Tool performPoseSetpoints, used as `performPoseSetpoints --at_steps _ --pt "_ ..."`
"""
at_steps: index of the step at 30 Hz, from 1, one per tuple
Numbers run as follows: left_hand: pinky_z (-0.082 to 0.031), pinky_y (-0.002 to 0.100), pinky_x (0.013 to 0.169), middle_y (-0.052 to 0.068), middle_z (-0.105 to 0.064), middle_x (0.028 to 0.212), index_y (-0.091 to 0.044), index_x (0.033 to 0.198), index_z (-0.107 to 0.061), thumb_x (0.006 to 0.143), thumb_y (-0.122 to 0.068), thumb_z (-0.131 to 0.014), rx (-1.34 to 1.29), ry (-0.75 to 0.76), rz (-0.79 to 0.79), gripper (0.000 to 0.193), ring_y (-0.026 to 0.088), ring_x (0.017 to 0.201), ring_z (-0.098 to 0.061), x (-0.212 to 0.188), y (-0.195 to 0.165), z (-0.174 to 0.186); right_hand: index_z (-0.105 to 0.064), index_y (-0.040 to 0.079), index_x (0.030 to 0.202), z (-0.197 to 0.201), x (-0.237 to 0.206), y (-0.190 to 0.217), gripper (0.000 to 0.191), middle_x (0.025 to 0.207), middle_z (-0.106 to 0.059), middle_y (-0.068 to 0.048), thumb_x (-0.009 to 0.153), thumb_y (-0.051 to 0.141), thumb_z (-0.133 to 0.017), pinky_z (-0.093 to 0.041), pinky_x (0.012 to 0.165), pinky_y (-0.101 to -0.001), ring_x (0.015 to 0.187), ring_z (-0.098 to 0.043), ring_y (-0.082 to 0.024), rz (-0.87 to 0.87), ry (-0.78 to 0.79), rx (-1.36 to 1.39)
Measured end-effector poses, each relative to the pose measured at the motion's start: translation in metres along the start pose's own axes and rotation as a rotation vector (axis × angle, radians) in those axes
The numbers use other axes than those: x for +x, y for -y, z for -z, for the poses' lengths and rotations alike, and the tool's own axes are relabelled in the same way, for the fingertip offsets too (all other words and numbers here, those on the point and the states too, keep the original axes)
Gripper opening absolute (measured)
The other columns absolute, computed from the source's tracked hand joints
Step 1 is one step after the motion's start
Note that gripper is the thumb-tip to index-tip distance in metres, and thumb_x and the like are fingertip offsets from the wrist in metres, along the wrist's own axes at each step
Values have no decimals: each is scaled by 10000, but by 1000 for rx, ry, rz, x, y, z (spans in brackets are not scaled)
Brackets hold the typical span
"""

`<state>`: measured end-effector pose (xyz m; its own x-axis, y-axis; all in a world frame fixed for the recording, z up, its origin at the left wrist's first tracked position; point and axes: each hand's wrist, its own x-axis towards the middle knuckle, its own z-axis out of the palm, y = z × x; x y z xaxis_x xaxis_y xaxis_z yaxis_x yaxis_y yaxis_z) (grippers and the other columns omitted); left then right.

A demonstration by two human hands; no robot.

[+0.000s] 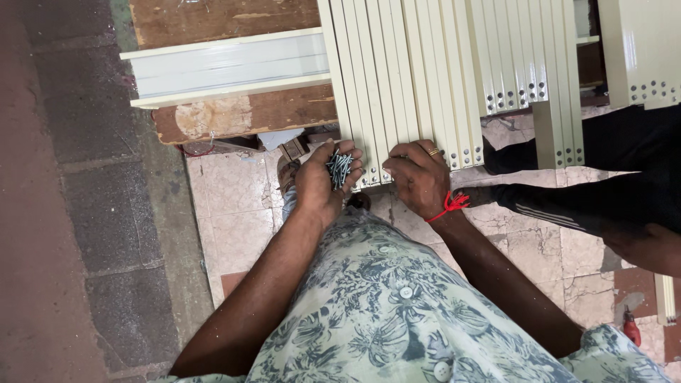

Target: The person inserts small metal fasteners into pre-drilled holes along the edges of white plastic slat panels laid on a wooden workbench. They handle the fasteners by hand, picking them from a small pile and placing them into the holes one by one. Another person is visible nearby, also working on similar panels.

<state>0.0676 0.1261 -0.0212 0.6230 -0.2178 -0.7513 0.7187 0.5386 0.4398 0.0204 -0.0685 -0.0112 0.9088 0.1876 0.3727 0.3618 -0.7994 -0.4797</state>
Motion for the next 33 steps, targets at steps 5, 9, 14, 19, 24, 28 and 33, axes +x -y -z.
performPoseSetpoints --at_steps 5,9,14,19,24,28,33 --pt "-577 334 790 124 -742 981 7 1124 -688 1062 -320 -480 -31 8 31 392 190 852 -685 0 1 -3 -778 100 901 -1 -1 -6 143 1044 -699 -39 795 9 -807 -510 828 -397 986 -605 -260 -4 39 -1" --pt "-590 336 808 126 -750 992 -6 1127 -693 1062 -330 -449 3 17 38 411 188 863 -695 -5 -3 -6 -780 74 1009 2 1 -4 234 1108 -699 -61 779 39 -808 -518 876 -399 1039 -623 -277 -58 63 56" --pt "-615 353 846 141 -749 1001 -9 1148 -699 1059 -349 -414 73 87 34 453 190 864 -712 -12 -2 -12 -775 74 1072 12 10 9 223 1169 -699 -75 853 61 -813 -523 928 -379 1092 -643 -276 -173 -3 188" --pt "-598 398 835 104 -707 992 -46 1212 -623 1058 -352 -428 94 96 63 395 187 879 -710 -17 7 -21 -788 93 1071 13 25 28 255 1181 -688 -94 823 33 -798 -510 948 -400 1115 -633 -289 -107 26 212" --pt "-590 400 844 85 -703 982 -49 1187 -609 1060 -357 -439 99 100 81 374 164 905 -703 -18 14 -21 -799 116 1013 12 31 35 223 1170 -702 -81 807 28 -793 -521 925 -377 1106 -626 -276 -138 31 263" --pt "-597 382 834 75 -710 971 -68 1142 -650 1029 -356 -495 67 79 80 346 177 881 -704 -12 18 -14 -811 112 1015 19 28 36 192 1151 -700 -78 845 22 -800 -521 934 -376 1107 -635 -248 -115 -73 214" --pt "-597 325 808 58 -726 981 -42 1093 -697 975 -234 -697 37 202 -9 226 156 875 -691 -4 29 -9 -805 75 961 21 24 37 152 1125 -710 -100 815 41 -830 -500 832 -376 1021 -617 -270 -75 -110 126"
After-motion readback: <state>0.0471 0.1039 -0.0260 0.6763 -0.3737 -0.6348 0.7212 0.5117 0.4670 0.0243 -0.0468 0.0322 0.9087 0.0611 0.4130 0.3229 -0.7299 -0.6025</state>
